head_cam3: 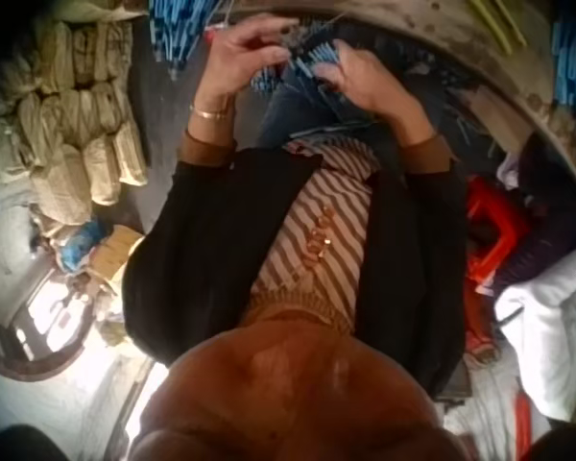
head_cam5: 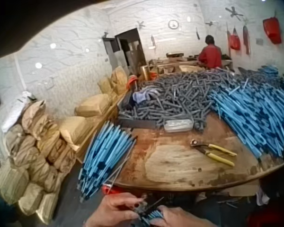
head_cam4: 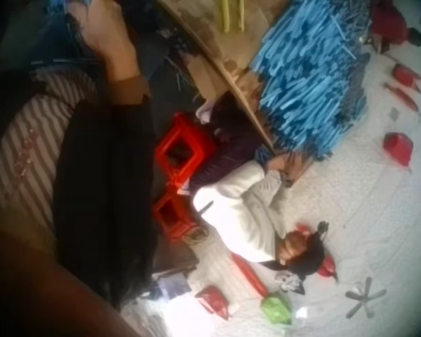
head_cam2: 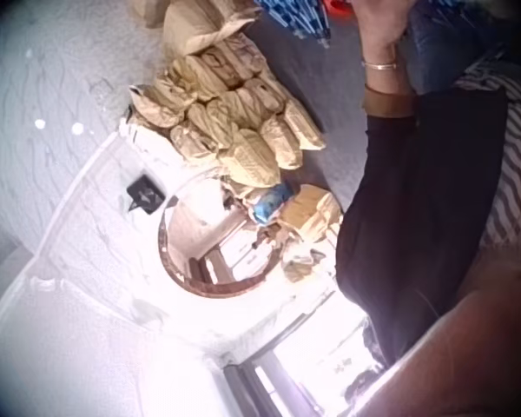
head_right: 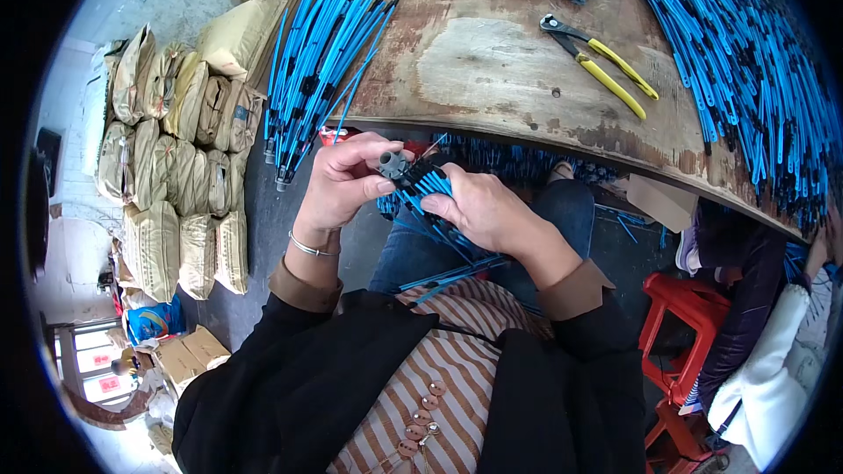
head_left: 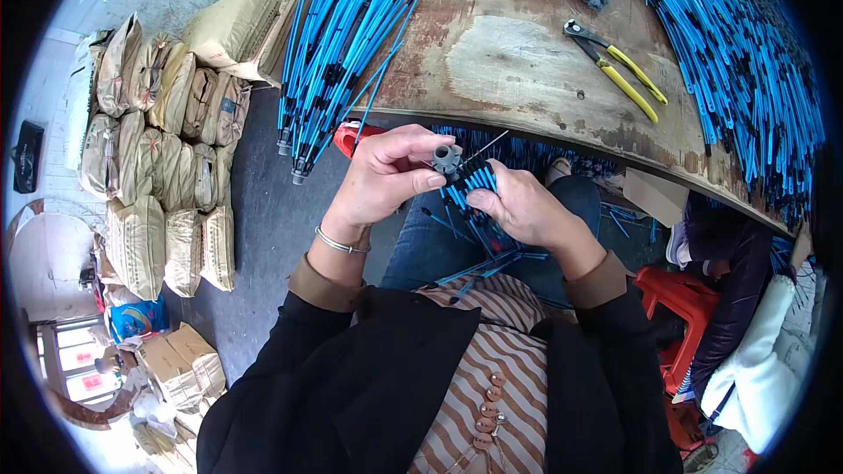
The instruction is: The person assembles an umbrella frame by attaching ribs around a central hub by hand, tightening the binding wire with pliers, and fanning the ribs outward.
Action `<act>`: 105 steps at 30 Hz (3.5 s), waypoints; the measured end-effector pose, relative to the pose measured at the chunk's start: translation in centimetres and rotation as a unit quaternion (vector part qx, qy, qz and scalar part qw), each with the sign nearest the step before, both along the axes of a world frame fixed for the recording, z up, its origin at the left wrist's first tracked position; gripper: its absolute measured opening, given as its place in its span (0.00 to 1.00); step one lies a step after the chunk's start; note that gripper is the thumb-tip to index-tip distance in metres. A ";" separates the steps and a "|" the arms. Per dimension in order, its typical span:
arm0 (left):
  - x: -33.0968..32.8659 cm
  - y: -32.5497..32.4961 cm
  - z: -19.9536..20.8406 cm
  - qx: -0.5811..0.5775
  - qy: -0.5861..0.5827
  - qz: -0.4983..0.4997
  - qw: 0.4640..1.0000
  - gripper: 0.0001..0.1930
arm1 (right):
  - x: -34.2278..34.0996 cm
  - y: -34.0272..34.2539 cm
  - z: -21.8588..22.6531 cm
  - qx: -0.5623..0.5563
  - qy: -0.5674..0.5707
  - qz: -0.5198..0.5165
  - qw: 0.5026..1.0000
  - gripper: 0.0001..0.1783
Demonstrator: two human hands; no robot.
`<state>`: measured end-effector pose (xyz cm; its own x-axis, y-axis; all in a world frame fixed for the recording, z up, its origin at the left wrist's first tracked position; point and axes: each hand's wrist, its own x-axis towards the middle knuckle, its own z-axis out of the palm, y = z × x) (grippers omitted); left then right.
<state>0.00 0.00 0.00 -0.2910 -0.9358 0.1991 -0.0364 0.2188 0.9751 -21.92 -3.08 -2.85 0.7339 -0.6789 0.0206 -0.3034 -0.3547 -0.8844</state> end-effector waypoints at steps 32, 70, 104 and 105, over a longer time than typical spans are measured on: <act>-1.6 -1.1 -0.8 0.018 0.153 0.007 0.988 0.23 | 0.6 -1.1 -0.6 -0.001 -0.073 0.070 0.995 0.19; -3.6 3.3 -1.5 0.055 -0.030 0.315 0.947 0.14 | 3.5 2.2 -3.5 -0.089 -0.141 -0.158 0.973 0.11; -5.7 0.5 0.9 0.042 -0.085 0.291 0.952 0.11 | 1.6 1.3 -0.5 0.063 -0.103 -0.203 0.972 0.25; -5.9 -0.2 1.7 0.118 0.018 0.264 0.957 0.11 | 1.3 1.2 -0.4 0.072 -0.130 -0.209 0.967 0.25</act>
